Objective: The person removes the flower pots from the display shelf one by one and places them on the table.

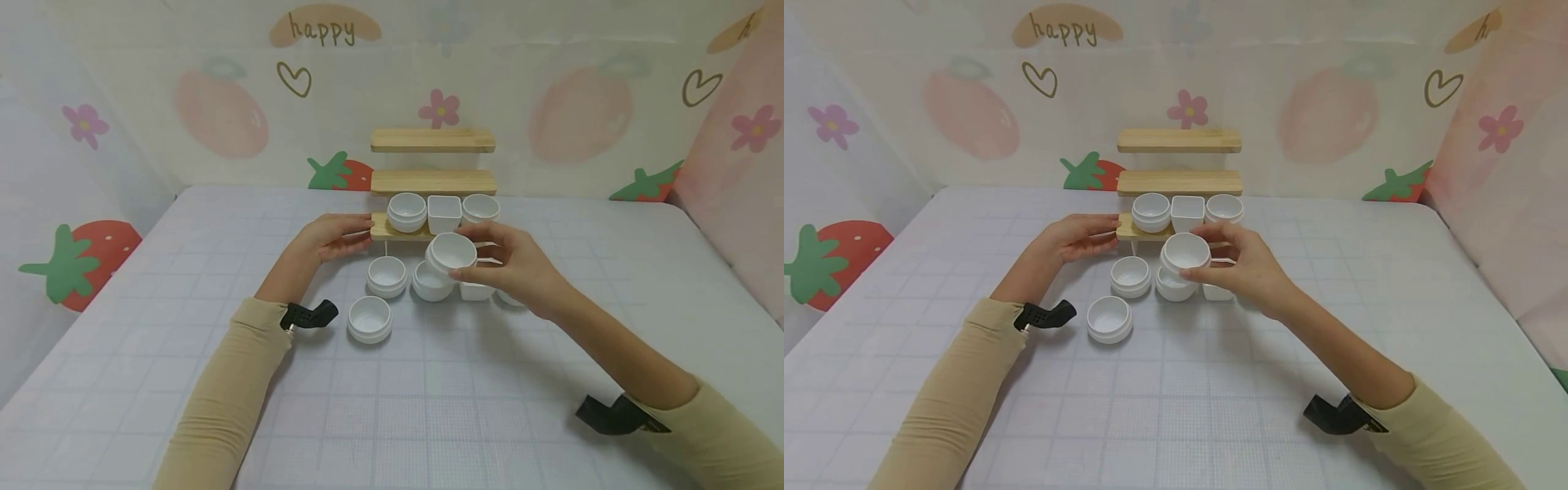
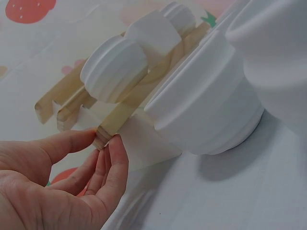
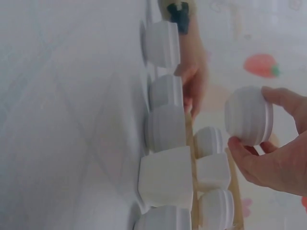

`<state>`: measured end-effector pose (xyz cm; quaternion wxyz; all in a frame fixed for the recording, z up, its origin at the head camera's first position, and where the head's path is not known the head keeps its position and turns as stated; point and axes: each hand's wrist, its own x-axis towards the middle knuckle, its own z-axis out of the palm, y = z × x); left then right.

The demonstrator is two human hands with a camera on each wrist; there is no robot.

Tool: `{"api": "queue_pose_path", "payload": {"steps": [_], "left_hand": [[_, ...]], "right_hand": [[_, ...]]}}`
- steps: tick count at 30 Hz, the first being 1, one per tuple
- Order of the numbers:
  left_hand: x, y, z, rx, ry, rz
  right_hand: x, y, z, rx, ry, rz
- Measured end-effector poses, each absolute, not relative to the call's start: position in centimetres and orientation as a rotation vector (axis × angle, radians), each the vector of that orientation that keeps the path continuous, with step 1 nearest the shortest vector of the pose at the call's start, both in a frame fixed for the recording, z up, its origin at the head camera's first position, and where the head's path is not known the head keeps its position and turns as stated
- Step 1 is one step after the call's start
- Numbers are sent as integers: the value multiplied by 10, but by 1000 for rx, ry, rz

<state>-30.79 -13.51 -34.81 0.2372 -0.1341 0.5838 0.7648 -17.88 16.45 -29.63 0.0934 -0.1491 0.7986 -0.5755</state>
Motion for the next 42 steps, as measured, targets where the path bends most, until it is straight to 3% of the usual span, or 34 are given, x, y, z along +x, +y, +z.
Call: {"api": "queue_pose_path", "payload": {"steps": [42], "left_hand": [[-310, -136, -350, -364, 1613, 2094]], "right_hand": [[-175, 149, -336, -530, 2268, -1674]]}}
